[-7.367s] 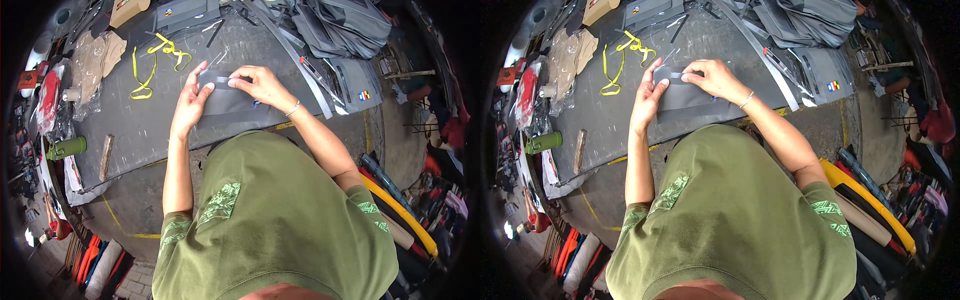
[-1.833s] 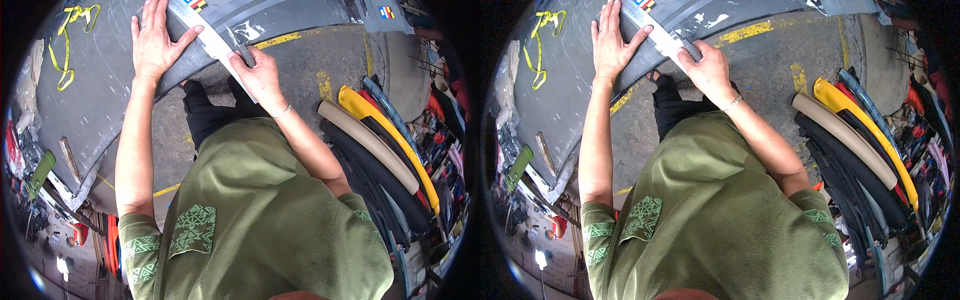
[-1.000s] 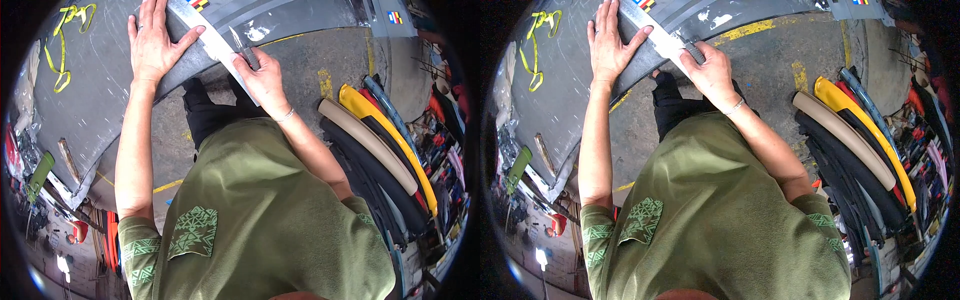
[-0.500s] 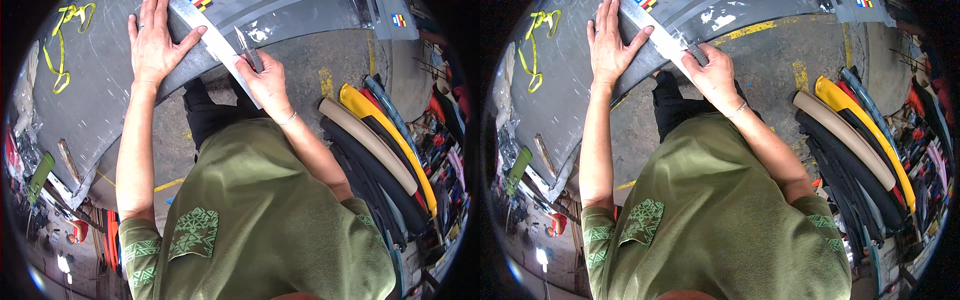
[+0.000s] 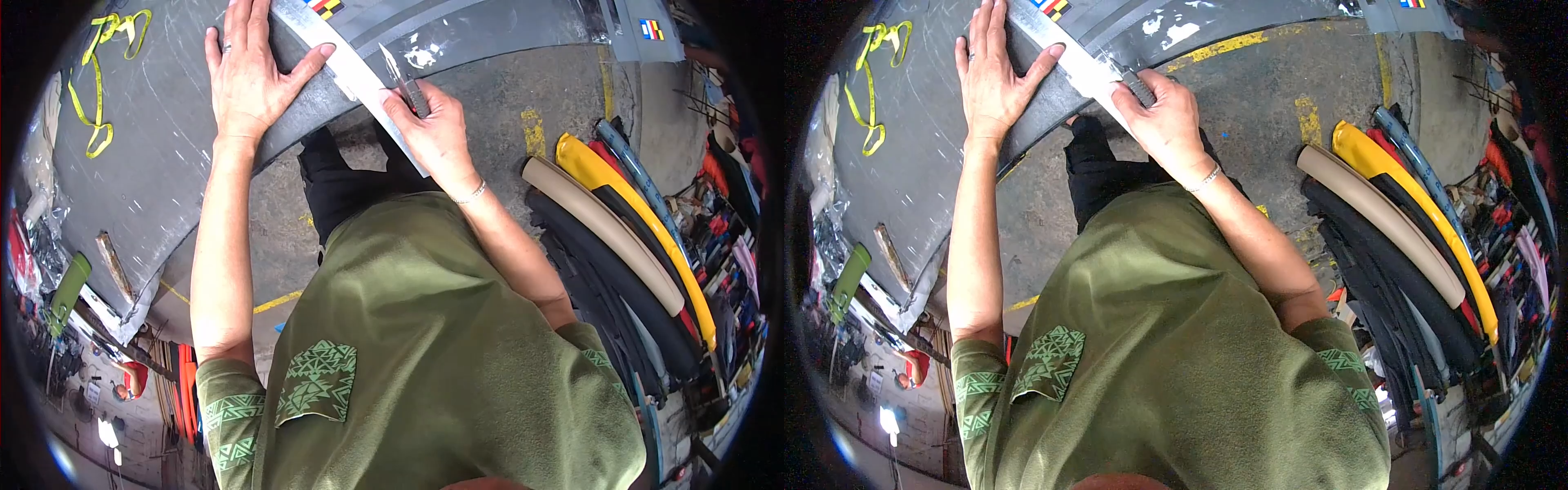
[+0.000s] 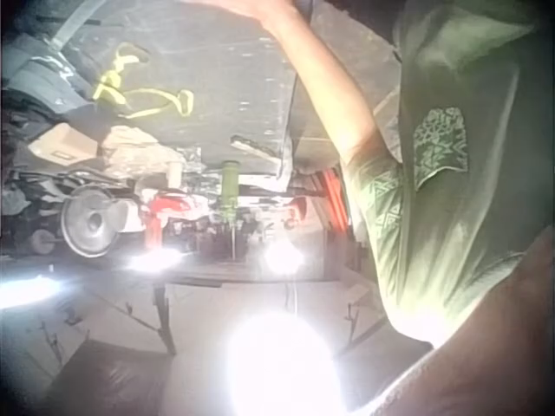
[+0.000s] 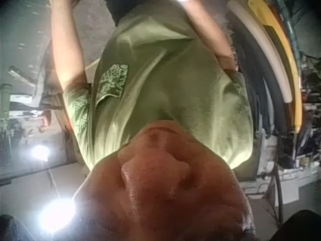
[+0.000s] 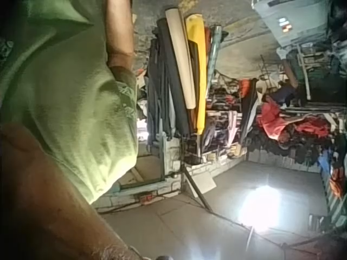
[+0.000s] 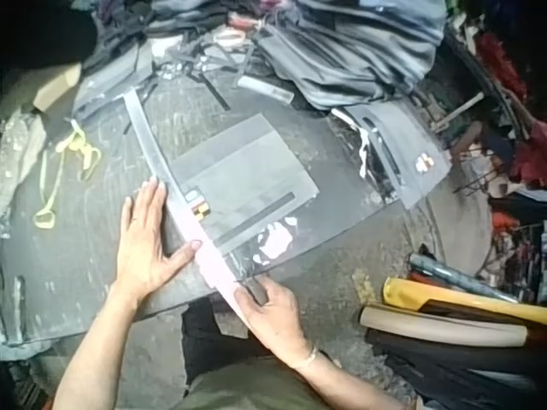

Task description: Cutting grey fabric sheets using a utility knife and a metal ruler.

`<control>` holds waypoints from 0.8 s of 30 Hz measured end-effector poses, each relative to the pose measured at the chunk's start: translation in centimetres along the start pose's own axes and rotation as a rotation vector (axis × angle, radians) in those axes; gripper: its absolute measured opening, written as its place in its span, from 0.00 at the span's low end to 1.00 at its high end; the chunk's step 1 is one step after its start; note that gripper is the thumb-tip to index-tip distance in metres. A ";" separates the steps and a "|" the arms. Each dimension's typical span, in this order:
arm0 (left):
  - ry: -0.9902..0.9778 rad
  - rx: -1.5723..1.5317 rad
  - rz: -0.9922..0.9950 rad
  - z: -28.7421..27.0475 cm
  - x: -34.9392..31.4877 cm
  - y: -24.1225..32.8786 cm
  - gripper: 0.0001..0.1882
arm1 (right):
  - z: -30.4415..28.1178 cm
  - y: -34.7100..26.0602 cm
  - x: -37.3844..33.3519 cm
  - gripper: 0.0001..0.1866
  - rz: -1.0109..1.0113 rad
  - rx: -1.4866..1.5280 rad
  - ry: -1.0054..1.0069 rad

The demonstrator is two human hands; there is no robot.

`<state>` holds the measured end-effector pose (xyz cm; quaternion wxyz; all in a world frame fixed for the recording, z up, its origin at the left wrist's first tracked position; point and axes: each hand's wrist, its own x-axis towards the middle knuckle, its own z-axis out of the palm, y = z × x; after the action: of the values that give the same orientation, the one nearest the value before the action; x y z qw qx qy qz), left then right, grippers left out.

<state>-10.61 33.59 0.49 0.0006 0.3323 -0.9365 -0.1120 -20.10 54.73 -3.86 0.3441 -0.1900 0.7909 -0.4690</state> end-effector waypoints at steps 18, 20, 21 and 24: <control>0.023 -0.019 0.015 0.0 -0.1 -0.2 0.57 | 0.2 0.2 -0.3 0.09 -0.045 -0.024 0.021; -0.013 -0.018 0.003 -0.2 0.2 0.0 0.58 | 0.2 0.4 -0.2 0.09 -0.045 -0.026 0.021; -0.009 -0.014 0.001 -0.2 0.1 -0.1 0.58 | 0.2 0.4 -0.3 0.09 -0.042 -0.030 0.015; 0.008 -0.013 -0.001 -0.2 0.1 -0.5 0.60 | 0.4 0.3 -0.1 0.09 -0.053 -0.015 0.014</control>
<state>-10.35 33.15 0.61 0.0066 0.3333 -0.9355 -0.1169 -19.70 54.75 -4.23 0.3247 -0.2103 0.7913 -0.4735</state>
